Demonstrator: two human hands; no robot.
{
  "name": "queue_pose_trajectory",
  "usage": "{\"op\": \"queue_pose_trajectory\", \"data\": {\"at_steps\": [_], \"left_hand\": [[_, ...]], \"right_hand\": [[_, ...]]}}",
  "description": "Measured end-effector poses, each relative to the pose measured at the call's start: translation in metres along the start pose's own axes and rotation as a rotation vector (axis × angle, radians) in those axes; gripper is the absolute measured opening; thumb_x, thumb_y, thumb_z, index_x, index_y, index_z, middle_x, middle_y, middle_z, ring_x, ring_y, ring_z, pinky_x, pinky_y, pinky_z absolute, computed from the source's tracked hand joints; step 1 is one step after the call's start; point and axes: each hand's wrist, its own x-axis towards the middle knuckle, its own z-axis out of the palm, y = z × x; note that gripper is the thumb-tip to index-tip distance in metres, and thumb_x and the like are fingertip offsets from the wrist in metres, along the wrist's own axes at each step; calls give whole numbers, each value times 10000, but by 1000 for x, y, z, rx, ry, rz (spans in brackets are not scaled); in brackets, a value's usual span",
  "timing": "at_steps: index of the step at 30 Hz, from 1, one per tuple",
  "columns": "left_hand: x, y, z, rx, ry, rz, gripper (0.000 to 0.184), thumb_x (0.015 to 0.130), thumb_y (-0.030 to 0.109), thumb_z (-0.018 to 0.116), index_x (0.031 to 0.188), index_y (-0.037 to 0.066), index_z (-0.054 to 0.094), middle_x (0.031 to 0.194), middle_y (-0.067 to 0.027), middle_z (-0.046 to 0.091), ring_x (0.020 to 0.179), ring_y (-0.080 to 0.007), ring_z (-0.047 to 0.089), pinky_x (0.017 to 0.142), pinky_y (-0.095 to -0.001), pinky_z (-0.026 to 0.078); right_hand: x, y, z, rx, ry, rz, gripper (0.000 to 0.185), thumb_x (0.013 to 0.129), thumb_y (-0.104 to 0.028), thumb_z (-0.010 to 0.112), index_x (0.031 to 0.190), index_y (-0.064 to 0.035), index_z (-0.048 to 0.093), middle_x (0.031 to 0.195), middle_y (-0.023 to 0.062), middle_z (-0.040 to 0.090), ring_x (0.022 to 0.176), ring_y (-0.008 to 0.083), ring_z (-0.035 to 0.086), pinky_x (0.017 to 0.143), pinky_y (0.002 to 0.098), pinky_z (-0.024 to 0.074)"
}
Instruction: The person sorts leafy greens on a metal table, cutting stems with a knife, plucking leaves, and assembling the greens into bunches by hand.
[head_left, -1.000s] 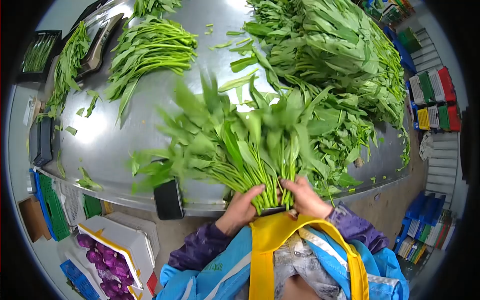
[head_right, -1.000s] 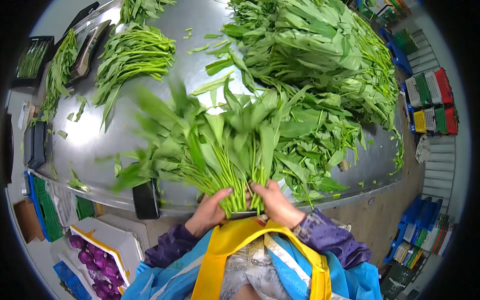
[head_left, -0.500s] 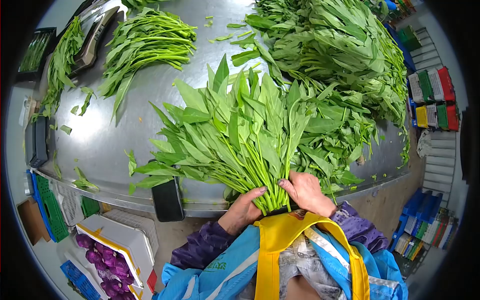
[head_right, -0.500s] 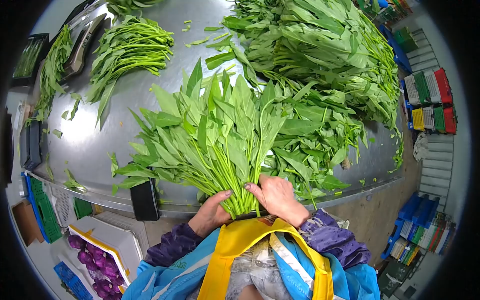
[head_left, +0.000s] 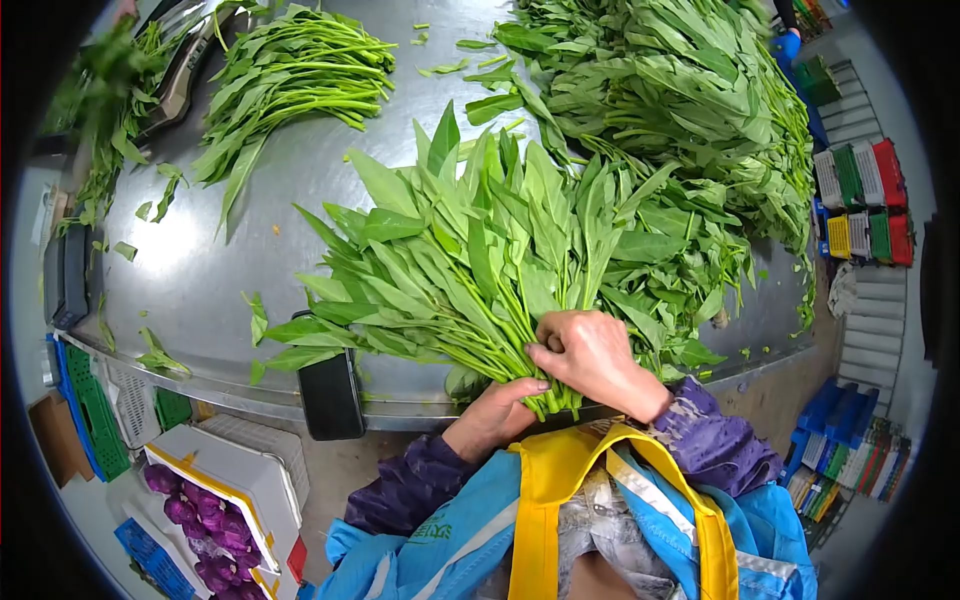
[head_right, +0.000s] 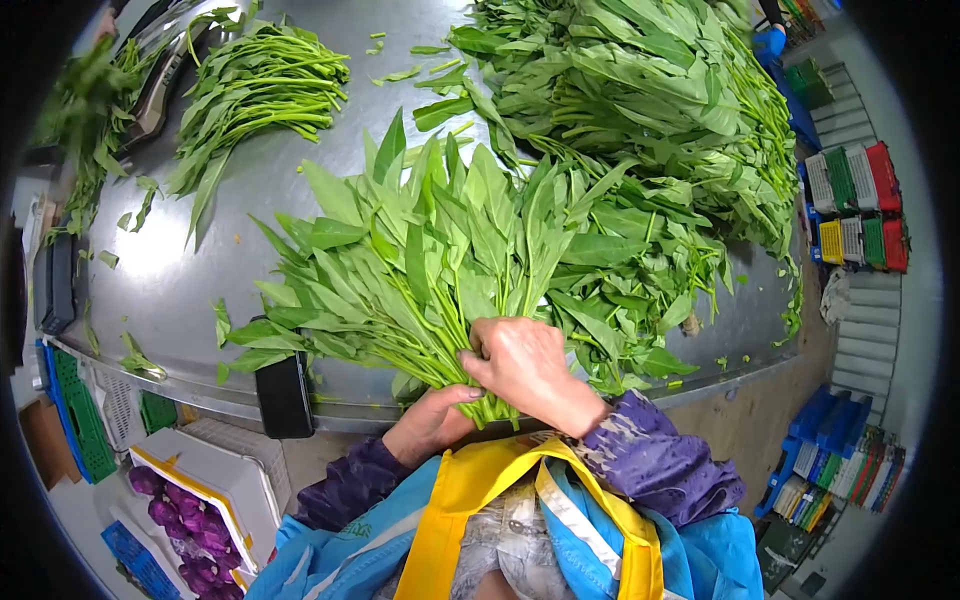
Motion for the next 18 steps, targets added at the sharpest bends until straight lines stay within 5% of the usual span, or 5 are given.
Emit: {"op": "queue_pose_trajectory", "data": {"at_steps": [1, 4, 6, 18], "left_hand": [[0, -1, -2, -3, -16, 7, 547, 761, 45, 546, 1264, 25, 332, 1223, -127, 447, 1142, -242, 442, 992, -390, 339], [-3, -2, -2, -38, -24, -10, 538, 762, 57, 542, 1256, 2, 338, 1216, -134, 457, 1130, -250, 453, 991, -389, 340], [-2, 0, 0, -66, -28, -24, 534, 763, 67, 540, 1252, -12, 341, 1210, -137, 465, 1120, -255, 461, 990, -390, 341], [7, -4, 0, -106, -70, -6, 491, 833, 125, 536, 1269, -21, 364, 1250, -158, 472, 1081, -230, 501, 959, -383, 375]], "right_hand": [[1, 2, -1, 0, 1, -4, 181, 729, -203, 659, 765, -37, 594, 566, 31, 541, 487, 164, 519, 458, 299, 398], [-8, 11, -5, 905, -80, 262, 122, 770, -117, 639, 750, -20, 568, 538, -56, 457, 495, 10, 361, 432, 202, 295], [-22, 15, -3, 957, 96, 203, 126, 810, -127, 615, 767, -22, 560, 543, -72, 453, 488, 3, 345, 424, 190, 279], [-54, 43, -17, 1602, -16, 394, 139, 923, -206, 463, 944, -70, 480, 707, 12, 565, 424, 32, 414, 375, 159, 314]]}}
